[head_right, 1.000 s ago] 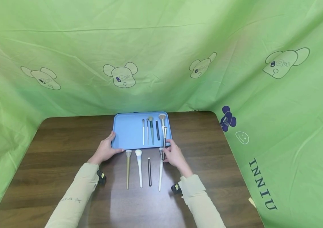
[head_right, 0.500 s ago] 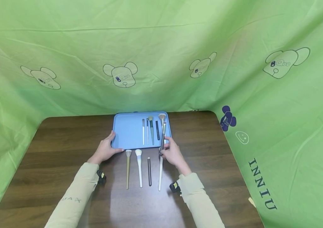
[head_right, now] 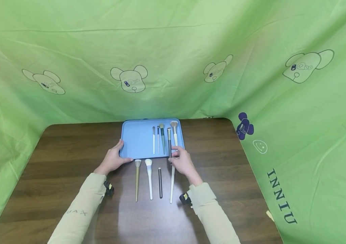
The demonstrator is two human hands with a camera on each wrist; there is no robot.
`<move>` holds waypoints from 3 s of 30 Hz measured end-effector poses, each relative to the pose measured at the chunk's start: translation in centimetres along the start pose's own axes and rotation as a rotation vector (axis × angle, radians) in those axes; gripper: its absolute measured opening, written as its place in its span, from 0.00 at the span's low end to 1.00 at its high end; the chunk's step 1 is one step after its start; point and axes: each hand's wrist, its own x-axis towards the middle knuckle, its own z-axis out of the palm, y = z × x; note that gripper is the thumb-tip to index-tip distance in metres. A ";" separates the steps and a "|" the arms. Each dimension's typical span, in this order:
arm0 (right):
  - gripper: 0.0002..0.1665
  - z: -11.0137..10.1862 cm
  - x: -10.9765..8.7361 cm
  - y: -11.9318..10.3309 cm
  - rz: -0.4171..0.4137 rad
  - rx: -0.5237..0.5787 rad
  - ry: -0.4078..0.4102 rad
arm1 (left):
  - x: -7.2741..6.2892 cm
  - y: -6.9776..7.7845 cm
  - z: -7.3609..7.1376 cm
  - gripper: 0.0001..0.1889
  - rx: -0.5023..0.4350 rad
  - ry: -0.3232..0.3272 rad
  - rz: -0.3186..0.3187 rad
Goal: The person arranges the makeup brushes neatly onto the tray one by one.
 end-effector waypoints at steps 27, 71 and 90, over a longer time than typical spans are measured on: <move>0.29 2.8 2.4 -2.4 -0.041 -0.165 0.052 | -0.1 -0.1 0.3 0.55 -0.029 0.006 -0.011; 0.25 9.9 7.4 -3.8 -0.070 -0.680 0.030 | 0.1 0.0 0.3 0.55 -0.023 0.005 -0.027; 0.19 6.3 6.8 -4.4 -0.060 -0.529 0.109 | 0.1 0.2 0.1 0.54 0.003 0.025 -0.010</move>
